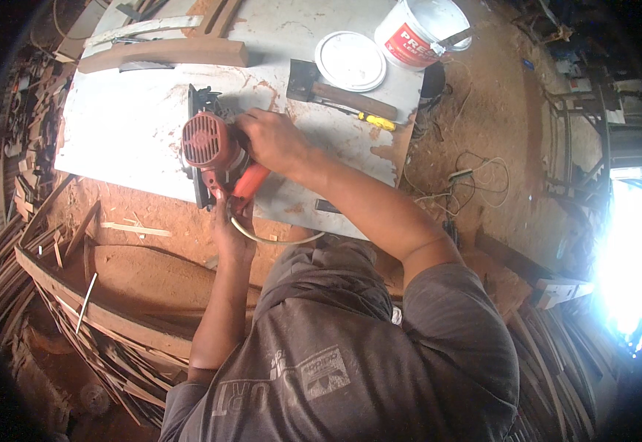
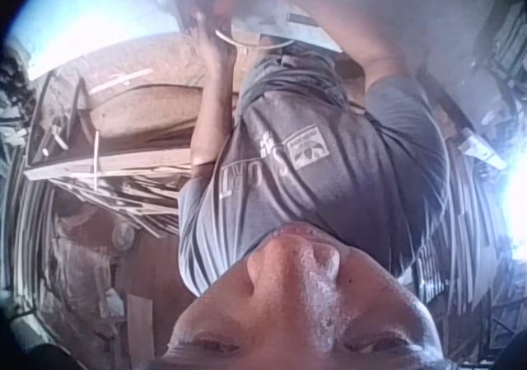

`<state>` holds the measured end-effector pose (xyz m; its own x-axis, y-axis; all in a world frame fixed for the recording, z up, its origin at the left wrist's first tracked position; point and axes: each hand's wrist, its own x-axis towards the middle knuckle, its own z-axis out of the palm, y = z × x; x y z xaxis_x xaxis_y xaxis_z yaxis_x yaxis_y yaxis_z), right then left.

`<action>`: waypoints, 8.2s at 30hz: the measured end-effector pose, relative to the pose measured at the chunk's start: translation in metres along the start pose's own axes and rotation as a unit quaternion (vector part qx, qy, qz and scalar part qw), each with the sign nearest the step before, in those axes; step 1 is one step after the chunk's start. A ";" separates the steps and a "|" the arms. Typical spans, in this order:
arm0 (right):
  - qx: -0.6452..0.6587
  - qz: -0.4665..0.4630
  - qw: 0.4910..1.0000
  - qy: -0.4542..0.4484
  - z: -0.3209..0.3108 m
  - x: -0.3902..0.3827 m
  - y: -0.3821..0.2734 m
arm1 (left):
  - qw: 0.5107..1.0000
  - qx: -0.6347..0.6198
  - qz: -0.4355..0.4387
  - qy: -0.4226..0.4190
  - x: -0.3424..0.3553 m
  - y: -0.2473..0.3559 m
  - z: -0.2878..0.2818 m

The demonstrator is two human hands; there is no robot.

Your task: The person adjusts a circular saw on a workbench using a screwdriver to tighten screws on the blade guard and base. They then plug the saw's power cord into a power strip on the floor.

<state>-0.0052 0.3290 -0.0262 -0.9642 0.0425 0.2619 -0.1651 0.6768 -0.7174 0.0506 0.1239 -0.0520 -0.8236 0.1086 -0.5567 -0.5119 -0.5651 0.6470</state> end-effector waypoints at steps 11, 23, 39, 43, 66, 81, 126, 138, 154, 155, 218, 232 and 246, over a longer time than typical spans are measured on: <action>0.018 -0.004 1.000 0.010 -0.002 0.003 0.001 | 1.000 -0.017 -0.001 0.000 -0.002 0.001 0.002; -0.115 0.274 0.942 0.159 -0.026 -0.079 0.091 | 1.000 0.022 0.004 0.000 0.003 -0.005 -0.008; -0.141 0.336 0.892 0.269 -0.006 -0.096 0.149 | 1.000 0.005 0.029 -0.009 0.006 -0.005 -0.008; -0.105 0.377 0.879 0.272 -0.001 -0.095 0.177 | 1.000 0.003 0.018 0.005 0.007 -0.007 -0.007; -0.221 -0.286 0.928 -0.092 0.021 -0.013 -0.052 | 0.999 -0.016 0.009 0.044 -0.002 0.001 0.008; -0.207 -0.265 0.923 -0.190 -0.008 -0.013 -0.057 | 0.998 -0.020 0.033 0.040 0.005 -0.014 -0.005; -0.069 0.171 0.980 -0.074 -0.093 -0.143 -0.158 | 0.995 0.086 -0.029 -0.034 0.020 0.012 -0.036; -0.158 0.081 0.977 -0.114 -0.098 -0.136 -0.170 | 0.995 0.090 -0.033 -0.041 0.012 0.018 -0.027; -0.302 -0.205 0.880 -0.305 -0.096 0.004 -0.207 | 0.996 0.086 -0.024 -0.021 0.012 0.018 -0.020; -0.282 -0.244 0.878 -0.301 -0.097 0.004 -0.203 | 0.996 0.086 -0.025 -0.015 0.012 0.016 -0.020; -0.376 -0.405 0.733 -0.397 -0.115 0.017 -0.203 | 0.998 0.056 0.019 0.000 0.012 0.006 -0.017; -0.447 -0.357 0.681 -0.456 -0.096 0.017 -0.195 | 1.000 0.029 0.011 0.001 0.012 0.007 -0.015; -0.421 -0.234 0.725 -0.492 -0.083 0.028 -0.206 | 1.000 0.025 -0.003 0.006 0.010 0.009 -0.015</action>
<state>0.0191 0.2519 0.1830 -0.5943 -0.6006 -0.5349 -0.7354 0.6750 0.0591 0.0409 0.1073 -0.0598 -0.8174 0.1012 -0.5671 -0.5285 -0.5235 0.6683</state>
